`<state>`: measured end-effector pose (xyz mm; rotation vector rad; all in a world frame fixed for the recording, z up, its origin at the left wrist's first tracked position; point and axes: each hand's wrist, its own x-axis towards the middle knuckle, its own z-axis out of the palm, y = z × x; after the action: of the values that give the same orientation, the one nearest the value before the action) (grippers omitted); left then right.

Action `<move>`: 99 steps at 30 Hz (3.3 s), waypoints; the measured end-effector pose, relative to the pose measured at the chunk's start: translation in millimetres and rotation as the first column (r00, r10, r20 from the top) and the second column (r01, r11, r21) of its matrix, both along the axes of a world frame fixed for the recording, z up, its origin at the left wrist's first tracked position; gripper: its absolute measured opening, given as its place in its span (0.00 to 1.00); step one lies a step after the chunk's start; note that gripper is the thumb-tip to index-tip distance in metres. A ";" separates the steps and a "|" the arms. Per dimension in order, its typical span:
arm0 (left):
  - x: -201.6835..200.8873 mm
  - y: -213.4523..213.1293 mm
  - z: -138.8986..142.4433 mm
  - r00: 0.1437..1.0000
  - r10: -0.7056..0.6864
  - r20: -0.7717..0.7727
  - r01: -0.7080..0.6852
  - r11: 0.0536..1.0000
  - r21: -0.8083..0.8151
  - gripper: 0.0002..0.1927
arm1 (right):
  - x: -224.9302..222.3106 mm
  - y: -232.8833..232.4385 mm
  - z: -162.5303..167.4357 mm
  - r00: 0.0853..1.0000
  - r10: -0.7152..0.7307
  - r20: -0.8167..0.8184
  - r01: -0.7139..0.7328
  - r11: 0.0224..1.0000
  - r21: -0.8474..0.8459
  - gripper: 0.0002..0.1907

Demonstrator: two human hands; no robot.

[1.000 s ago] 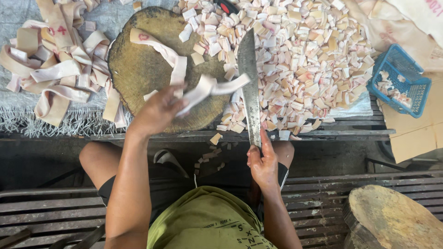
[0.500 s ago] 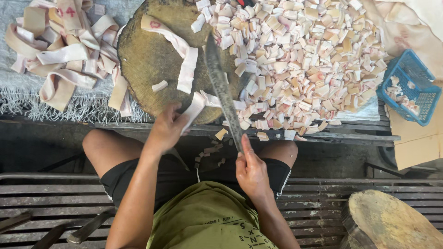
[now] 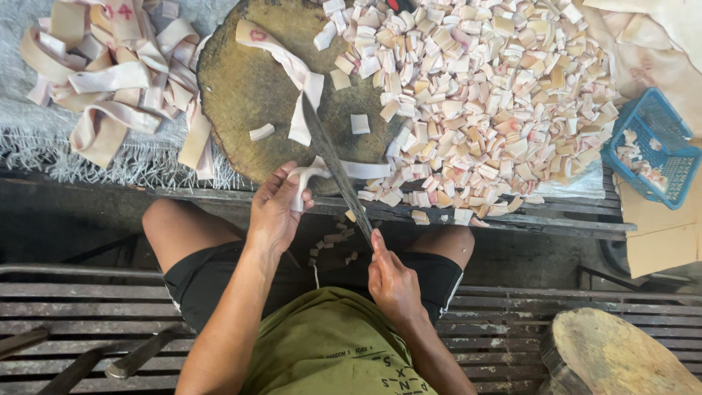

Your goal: The person cuts strips of pork belly into small cubes using a large knife on a round wooden cutting board. The diced pieces accumulate on a white cloth beside the board.

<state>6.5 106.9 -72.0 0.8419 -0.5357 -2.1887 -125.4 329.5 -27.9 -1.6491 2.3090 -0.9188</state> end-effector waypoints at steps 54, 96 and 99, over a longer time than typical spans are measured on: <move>-69.9 57.0 0.8 0.439 0.765 0.471 0.882 -0.268 -0.388 0.14 | -72.9 -94.5 -50.4 0.622 -0.103 0.776 0.219 0.975 -0.046 0.33; 4.2 -30.2 60.1 0.400 0.383 0.833 0.875 0.110 -0.471 0.21 | -48.4 -3.3 18.0 0.968 -0.231 0.099 0.245 0.954 -0.174 0.34; 2.9 -28.2 52.1 0.481 0.357 0.800 0.821 0.137 -0.555 0.16 | -35.7 -6.1 16.1 0.990 -0.144 -0.007 0.137 0.956 -0.261 0.33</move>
<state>9.4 78.7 -19.9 0.9327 -2.5469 -0.8253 -161.0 323.4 -11.7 -1.6120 2.4364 -1.2879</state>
